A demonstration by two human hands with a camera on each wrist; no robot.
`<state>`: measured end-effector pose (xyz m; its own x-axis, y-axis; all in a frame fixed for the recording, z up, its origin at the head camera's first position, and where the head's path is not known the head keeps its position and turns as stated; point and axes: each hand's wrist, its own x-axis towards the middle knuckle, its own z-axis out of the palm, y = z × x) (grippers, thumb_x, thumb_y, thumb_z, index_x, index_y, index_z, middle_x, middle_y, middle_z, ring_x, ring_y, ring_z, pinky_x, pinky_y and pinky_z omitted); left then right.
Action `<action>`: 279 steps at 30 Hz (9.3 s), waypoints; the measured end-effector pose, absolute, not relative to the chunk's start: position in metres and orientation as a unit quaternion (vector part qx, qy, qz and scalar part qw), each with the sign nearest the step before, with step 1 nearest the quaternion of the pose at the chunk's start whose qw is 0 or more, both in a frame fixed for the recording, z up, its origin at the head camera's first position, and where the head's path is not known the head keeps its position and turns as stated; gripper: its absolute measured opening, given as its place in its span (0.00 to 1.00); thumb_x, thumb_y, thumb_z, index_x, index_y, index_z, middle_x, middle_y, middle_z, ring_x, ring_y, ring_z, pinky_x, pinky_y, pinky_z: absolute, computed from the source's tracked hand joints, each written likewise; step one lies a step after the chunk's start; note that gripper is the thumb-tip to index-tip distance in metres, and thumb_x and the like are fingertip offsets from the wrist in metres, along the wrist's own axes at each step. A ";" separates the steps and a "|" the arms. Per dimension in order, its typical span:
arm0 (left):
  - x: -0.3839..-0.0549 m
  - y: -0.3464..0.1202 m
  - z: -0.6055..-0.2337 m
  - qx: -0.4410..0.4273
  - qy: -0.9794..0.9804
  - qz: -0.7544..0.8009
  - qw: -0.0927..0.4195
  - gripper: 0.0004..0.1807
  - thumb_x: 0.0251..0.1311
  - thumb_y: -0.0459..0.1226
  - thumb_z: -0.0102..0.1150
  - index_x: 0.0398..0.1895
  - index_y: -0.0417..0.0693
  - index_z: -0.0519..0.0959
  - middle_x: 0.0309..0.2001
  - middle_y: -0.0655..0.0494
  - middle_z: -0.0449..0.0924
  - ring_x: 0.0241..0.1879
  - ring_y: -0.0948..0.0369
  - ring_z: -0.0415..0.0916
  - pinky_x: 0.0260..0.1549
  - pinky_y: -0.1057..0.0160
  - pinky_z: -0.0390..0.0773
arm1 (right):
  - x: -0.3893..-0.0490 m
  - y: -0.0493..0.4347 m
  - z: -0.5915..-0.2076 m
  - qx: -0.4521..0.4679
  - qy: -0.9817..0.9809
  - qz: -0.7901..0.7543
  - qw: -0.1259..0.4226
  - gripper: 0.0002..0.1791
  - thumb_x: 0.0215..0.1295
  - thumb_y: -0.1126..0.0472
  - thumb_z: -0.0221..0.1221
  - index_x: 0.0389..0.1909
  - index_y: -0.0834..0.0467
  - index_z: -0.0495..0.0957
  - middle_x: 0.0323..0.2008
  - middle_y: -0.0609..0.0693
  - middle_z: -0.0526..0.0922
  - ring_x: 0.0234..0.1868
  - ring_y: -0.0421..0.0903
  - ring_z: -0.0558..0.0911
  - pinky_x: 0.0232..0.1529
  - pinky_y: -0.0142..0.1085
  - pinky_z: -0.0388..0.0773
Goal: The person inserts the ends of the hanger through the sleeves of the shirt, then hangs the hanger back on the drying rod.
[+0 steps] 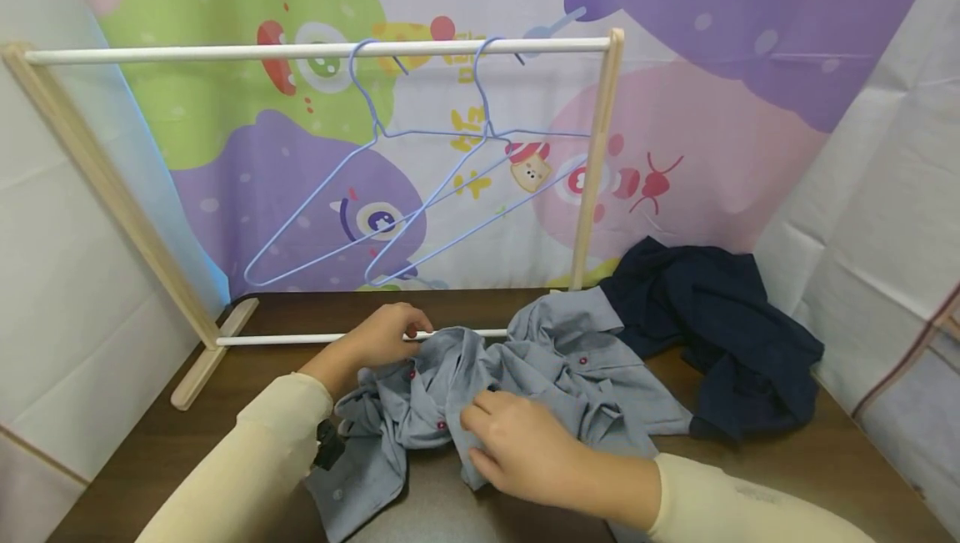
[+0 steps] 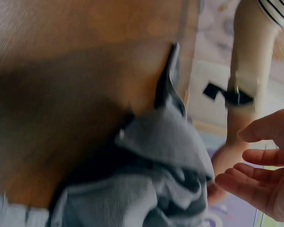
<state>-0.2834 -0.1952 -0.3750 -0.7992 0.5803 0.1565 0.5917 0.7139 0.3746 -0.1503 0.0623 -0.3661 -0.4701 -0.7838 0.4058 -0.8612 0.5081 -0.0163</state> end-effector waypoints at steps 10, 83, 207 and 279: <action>-0.298 -0.183 -0.383 -0.261 -0.940 -0.204 -0.077 0.16 0.60 0.28 0.61 0.52 0.37 0.78 0.48 0.44 0.79 0.48 0.48 0.78 0.48 0.51 0.77 | -0.142 0.042 -0.376 0.441 -0.878 0.015 0.186 0.19 0.54 0.45 0.69 0.29 0.55 0.75 0.25 0.45 0.71 0.24 0.41 0.74 0.19 0.32 0.73; -0.263 -0.175 -0.379 -0.333 -0.920 -0.206 0.037 0.08 0.47 0.26 0.64 0.32 0.44 0.81 0.27 0.58 0.77 0.27 0.64 0.72 0.30 0.63 0.75 | -0.268 0.214 -0.366 0.191 -0.952 0.235 0.054 0.07 0.66 0.63 0.58 0.38 0.64 0.79 0.25 0.50 0.78 0.23 0.45 0.75 0.26 0.41 0.74; -0.178 -0.167 -0.282 -0.342 -0.863 -0.233 0.289 0.07 0.47 0.28 0.69 0.29 0.45 0.82 0.28 0.59 0.76 0.26 0.66 0.72 0.24 0.67 0.73 | -0.233 0.237 -0.283 0.237 -0.940 0.213 0.124 0.05 0.58 0.65 0.67 0.35 0.59 0.85 0.27 0.45 0.82 0.29 0.43 0.76 0.32 0.42 0.74; -0.222 -0.274 -0.164 -0.182 -0.951 -0.151 0.197 0.16 0.47 0.22 0.58 0.40 0.42 0.81 0.27 0.54 0.78 0.23 0.60 0.76 0.22 0.65 0.68 | -0.215 0.227 -0.273 0.258 -0.943 0.183 0.107 0.07 0.54 0.66 0.69 0.34 0.58 0.85 0.25 0.42 0.80 0.26 0.41 0.74 0.29 0.39 0.73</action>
